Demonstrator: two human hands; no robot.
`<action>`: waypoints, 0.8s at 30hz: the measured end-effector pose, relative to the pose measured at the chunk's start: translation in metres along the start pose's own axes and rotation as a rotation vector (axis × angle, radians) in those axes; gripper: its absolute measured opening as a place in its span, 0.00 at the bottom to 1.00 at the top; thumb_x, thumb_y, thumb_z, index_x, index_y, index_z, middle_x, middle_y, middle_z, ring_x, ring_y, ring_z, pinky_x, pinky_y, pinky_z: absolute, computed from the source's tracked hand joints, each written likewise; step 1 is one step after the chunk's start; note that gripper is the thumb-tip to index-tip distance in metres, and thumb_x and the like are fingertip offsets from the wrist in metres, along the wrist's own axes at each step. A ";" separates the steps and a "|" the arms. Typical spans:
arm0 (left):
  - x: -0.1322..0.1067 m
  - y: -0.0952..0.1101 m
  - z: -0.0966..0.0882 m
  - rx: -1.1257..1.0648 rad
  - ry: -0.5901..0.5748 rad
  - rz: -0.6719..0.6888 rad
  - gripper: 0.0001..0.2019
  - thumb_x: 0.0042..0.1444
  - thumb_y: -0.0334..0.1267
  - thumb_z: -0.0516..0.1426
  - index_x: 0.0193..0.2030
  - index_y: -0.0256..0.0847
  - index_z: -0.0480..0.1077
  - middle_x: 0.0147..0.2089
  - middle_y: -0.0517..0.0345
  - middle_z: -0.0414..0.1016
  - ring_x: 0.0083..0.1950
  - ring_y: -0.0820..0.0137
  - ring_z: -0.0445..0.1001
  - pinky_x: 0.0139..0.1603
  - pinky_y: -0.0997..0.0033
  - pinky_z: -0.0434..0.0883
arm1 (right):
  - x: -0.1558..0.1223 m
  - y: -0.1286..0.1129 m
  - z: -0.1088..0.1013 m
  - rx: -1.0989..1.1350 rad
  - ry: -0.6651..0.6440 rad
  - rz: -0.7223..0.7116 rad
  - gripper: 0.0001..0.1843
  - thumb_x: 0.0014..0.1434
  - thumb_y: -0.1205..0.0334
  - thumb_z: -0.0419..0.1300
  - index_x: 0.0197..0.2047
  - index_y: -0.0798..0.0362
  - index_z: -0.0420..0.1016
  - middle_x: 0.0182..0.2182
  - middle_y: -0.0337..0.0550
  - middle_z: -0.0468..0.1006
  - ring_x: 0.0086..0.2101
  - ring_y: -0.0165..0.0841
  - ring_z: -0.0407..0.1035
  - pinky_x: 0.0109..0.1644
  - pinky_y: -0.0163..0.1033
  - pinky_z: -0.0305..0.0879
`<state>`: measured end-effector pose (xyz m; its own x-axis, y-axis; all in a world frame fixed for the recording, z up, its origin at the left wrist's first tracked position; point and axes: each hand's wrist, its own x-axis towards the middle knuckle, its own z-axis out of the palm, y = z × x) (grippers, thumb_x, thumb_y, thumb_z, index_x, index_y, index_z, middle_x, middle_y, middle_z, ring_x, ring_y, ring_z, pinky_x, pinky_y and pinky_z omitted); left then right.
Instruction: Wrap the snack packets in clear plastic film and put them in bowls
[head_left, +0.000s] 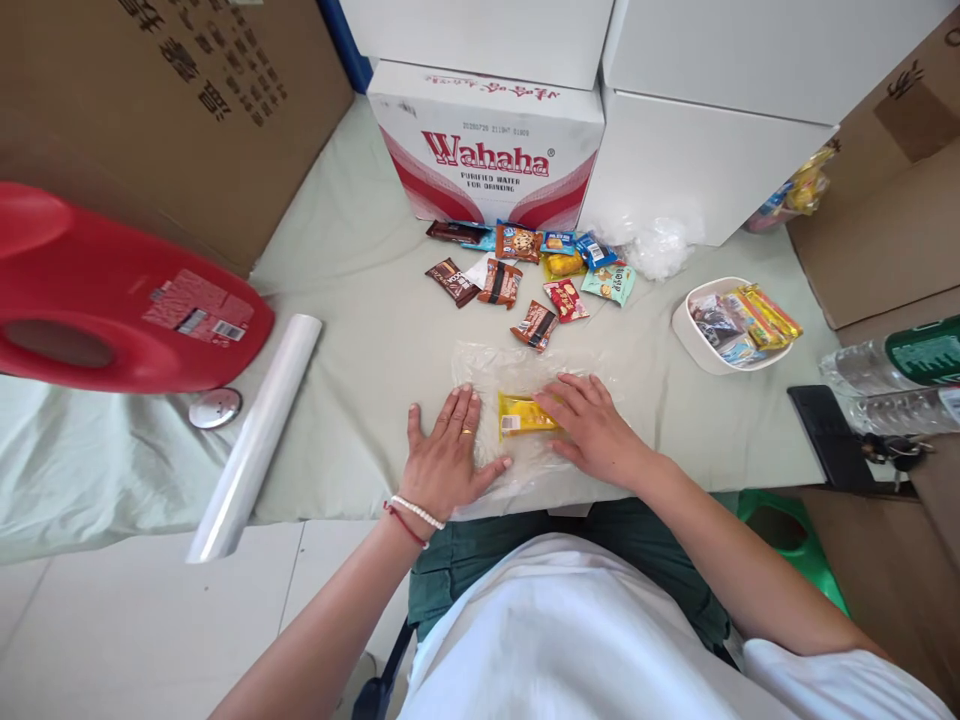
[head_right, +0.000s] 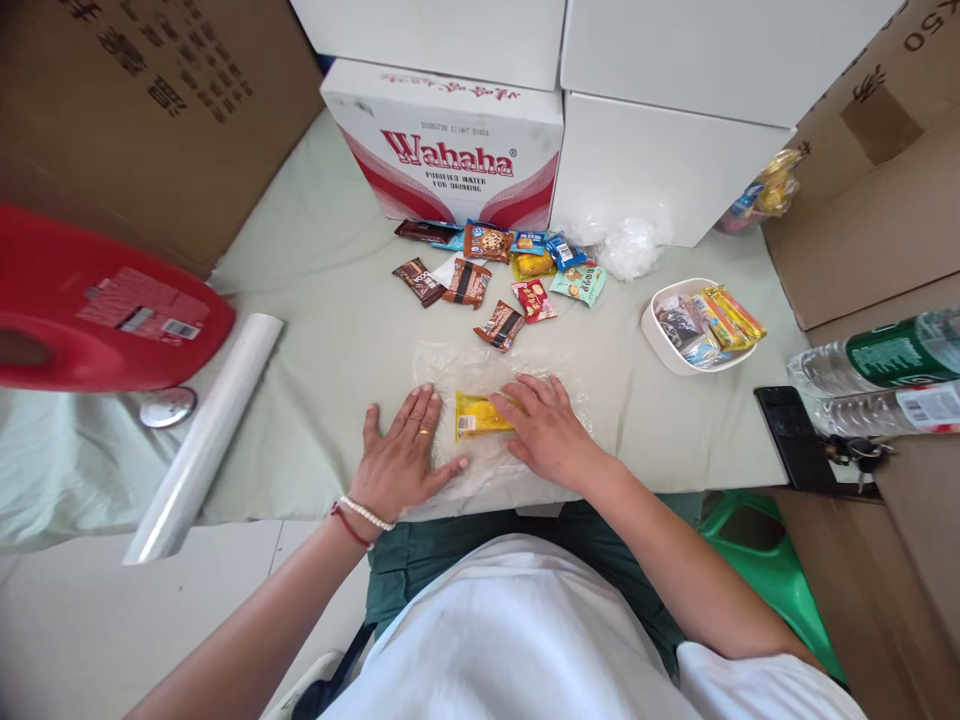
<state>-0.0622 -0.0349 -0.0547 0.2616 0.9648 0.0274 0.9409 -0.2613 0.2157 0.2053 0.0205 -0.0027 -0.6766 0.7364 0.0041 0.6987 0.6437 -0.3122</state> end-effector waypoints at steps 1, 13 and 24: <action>0.000 0.000 0.000 -0.006 -0.003 -0.004 0.49 0.65 0.69 0.47 0.81 0.32 0.44 0.80 0.31 0.48 0.80 0.44 0.54 0.77 0.27 0.31 | 0.000 -0.002 0.005 -0.024 -0.019 -0.008 0.36 0.69 0.57 0.61 0.77 0.49 0.58 0.73 0.59 0.62 0.73 0.53 0.50 0.74 0.73 0.46; -0.001 0.000 -0.005 -0.015 -0.031 0.016 0.43 0.66 0.67 0.50 0.80 0.44 0.51 0.82 0.38 0.43 0.81 0.44 0.51 0.76 0.25 0.31 | 0.005 -0.012 0.010 -0.050 -0.040 -0.062 0.30 0.75 0.57 0.51 0.77 0.51 0.58 0.77 0.54 0.54 0.76 0.48 0.44 0.77 0.69 0.42; -0.002 -0.003 -0.001 -0.045 0.016 0.003 0.37 0.73 0.56 0.40 0.81 0.35 0.45 0.81 0.37 0.48 0.81 0.51 0.53 0.78 0.31 0.29 | -0.010 -0.009 0.035 -0.101 0.039 -0.103 0.28 0.72 0.71 0.50 0.72 0.48 0.66 0.70 0.57 0.67 0.71 0.46 0.55 0.75 0.68 0.47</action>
<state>-0.0656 -0.0366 -0.0542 0.2608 0.9644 0.0435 0.9294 -0.2630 0.2588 0.1979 0.0004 -0.0334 -0.7376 0.6717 0.0692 0.6473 0.7325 -0.2111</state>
